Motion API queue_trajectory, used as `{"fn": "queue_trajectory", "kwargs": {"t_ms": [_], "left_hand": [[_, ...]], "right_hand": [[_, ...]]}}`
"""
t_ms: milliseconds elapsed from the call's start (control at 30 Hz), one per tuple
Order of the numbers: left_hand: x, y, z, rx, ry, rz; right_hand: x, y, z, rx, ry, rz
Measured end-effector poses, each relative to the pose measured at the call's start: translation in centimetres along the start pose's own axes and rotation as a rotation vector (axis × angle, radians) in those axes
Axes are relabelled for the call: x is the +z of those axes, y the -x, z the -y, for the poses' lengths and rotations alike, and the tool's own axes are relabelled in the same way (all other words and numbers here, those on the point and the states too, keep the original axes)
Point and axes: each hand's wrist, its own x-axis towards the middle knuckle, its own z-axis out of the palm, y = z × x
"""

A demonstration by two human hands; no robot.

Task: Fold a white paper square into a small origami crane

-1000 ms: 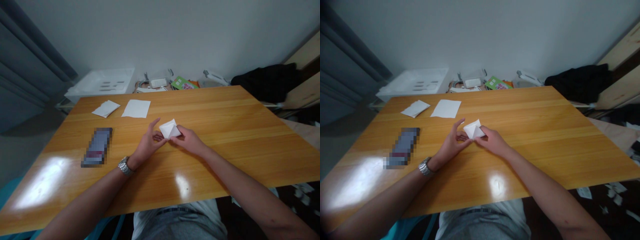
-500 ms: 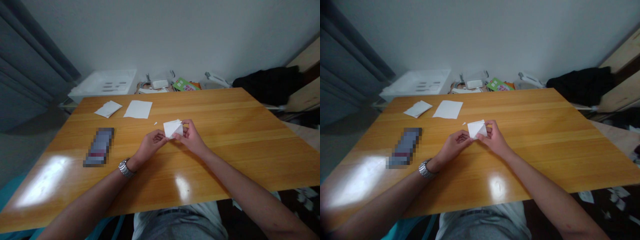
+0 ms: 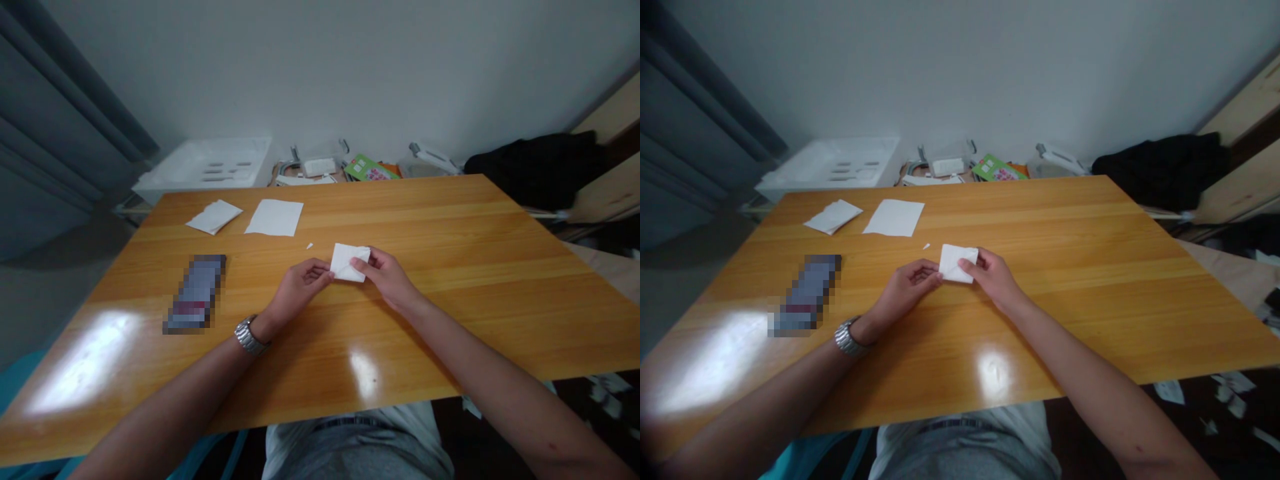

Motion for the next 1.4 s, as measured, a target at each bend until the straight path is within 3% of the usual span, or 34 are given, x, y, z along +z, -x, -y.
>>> {"fn": "queue_trajectory", "kwargs": {"t_ms": [200, 500, 633, 833, 1167, 1400], "left_hand": [[0.0, 0.0, -0.2, 0.022, 0.017, -0.065], [-0.6, -0.1, -0.2, 0.058, 0.054, -0.246], [-0.3, 0.0, -0.3, 0.041, 0.113, -0.231], [-0.3, 0.2, -1.0, 0.046, 0.098, -0.255], [-0.1, 0.4, -0.3, 0.041, 0.091, -0.128], [-0.1, 0.3, -0.5, 0.043, 0.079, -0.136]], "right_hand": [[0.3, 0.0, -0.1, 0.052, -0.117, -0.056], [0.4, 0.6, -0.1, 0.088, -0.005, 0.112], [0.8, 0.7, -0.1, 0.087, -0.011, 0.095], [0.9, 1.0, 0.3, 0.062, 0.025, 0.233], [0.7, 1.1, 0.4, -0.06, 0.226, 0.143], [0.8, 1.1, 0.3, -0.081, 0.264, 0.145]]}}
